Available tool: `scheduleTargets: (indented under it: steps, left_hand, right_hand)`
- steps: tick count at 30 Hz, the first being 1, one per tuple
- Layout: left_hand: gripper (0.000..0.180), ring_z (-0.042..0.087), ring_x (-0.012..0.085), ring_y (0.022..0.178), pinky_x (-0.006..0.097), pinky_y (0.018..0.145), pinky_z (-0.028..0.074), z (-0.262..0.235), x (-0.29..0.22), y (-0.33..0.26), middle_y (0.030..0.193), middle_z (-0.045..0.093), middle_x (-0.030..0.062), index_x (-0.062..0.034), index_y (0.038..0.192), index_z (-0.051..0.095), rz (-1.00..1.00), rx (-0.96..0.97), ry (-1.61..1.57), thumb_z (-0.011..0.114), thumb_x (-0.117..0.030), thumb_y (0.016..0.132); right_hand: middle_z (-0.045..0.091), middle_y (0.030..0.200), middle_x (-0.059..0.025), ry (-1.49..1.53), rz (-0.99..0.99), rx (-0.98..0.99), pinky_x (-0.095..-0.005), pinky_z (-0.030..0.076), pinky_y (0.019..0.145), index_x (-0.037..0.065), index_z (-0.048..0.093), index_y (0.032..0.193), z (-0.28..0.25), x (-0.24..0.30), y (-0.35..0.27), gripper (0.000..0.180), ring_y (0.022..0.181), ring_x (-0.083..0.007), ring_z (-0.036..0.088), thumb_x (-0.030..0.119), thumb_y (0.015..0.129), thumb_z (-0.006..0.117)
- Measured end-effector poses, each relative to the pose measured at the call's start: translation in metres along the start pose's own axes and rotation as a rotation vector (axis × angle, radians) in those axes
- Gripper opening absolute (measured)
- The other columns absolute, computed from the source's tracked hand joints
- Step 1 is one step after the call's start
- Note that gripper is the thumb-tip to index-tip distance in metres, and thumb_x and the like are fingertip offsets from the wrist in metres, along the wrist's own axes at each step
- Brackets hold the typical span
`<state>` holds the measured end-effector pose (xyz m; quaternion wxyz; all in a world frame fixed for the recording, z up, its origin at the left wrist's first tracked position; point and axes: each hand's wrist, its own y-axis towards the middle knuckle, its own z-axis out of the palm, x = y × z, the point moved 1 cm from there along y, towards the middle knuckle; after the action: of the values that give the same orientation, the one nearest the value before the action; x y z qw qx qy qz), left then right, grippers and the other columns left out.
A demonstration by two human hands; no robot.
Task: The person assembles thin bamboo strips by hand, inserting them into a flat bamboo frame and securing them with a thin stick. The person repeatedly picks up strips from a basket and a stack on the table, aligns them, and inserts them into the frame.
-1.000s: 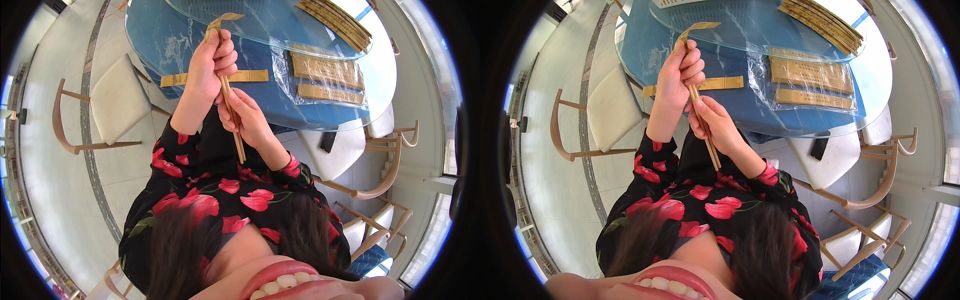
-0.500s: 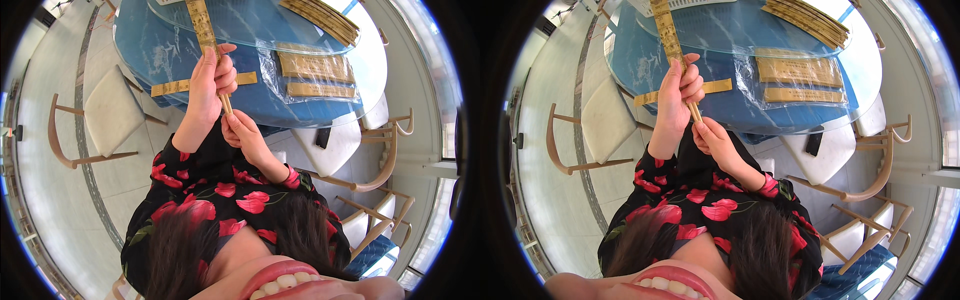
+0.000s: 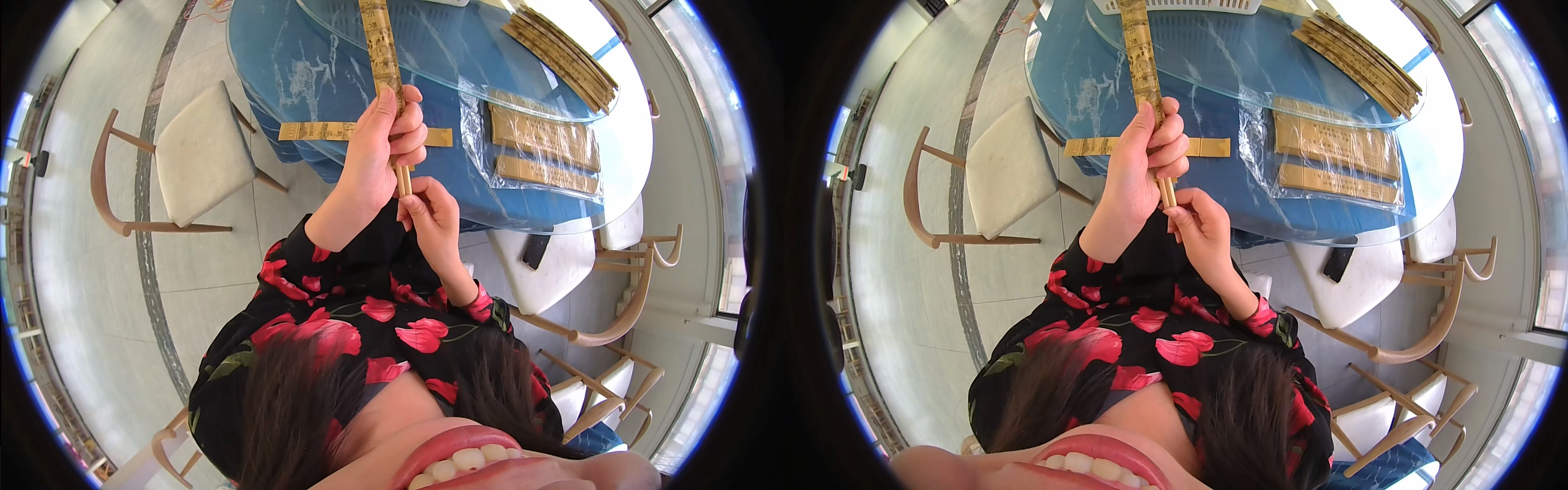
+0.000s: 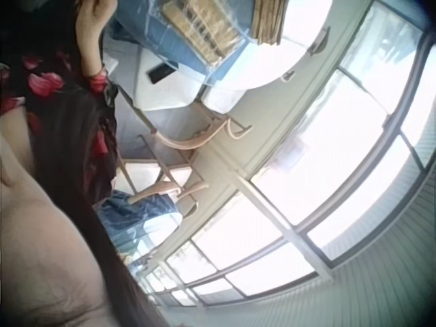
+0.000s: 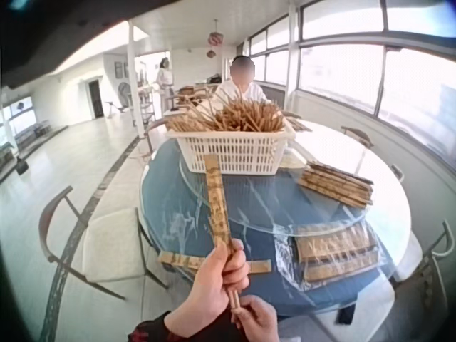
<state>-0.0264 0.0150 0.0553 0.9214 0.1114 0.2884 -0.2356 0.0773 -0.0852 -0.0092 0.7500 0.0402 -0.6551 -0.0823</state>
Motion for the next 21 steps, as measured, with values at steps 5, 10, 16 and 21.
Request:
scheduleTargets:
  steps: [5,10,16,21]
  left_hand:
    - [0.033,0.025,0.0043,0.058,0.022,0.049,0.023,0.009,0.014,-0.022,0.072,0.030,-0.0075,-0.0096,0.108,0.052,-0.010,0.063,-0.010,0.043,-0.042,0.112]
    - [0.032,0.035,0.0058,0.062,0.022,0.056,0.034,0.003,0.017,-0.024,0.073,0.036,-0.0057,-0.0107,0.105,0.051,0.004,0.141,-0.013,0.042,-0.040,0.113]
    - [0.031,0.055,0.0160,0.100,0.038,0.102,0.044,-0.003,0.031,-0.011,0.103,0.059,0.0059,-0.0091,0.120,0.053,0.138,0.004,0.154,0.037,-0.035,0.114]
    - [0.037,0.060,0.0160,0.118,0.033,0.101,0.045,0.003,0.041,-0.017,0.131,0.065,0.0108,-0.0072,0.138,0.055,-0.015,0.066,0.339,0.048,-0.031,0.111]
  right_hand:
    - [0.059,0.079,-0.0002,0.110,-0.081,-0.187,-0.0205,0.042,0.054,0.000,0.057,0.093,0.011,-0.006,0.000,0.012,0.064,-0.0048,0.053,0.002,0.101,0.065]
    - [0.061,0.081,-0.0012,0.100,-0.078,-0.213,-0.0205,0.042,0.056,-0.002,0.057,0.098,0.012,-0.003,-0.005,0.010,0.067,-0.0058,0.056,0.004,0.101,0.065]
    - [0.064,0.081,-0.0045,0.268,0.200,-0.005,-0.0200,0.041,0.052,-0.001,0.056,0.115,-0.013,0.040,0.011,0.025,0.062,-0.0091,0.059,0.024,0.108,0.052]
    - [0.059,0.072,-0.0016,0.195,0.209,-0.165,-0.0194,0.033,0.049,0.004,0.063,0.104,-0.066,0.056,0.035,0.028,0.055,-0.0069,0.049,0.028,0.110,0.051]
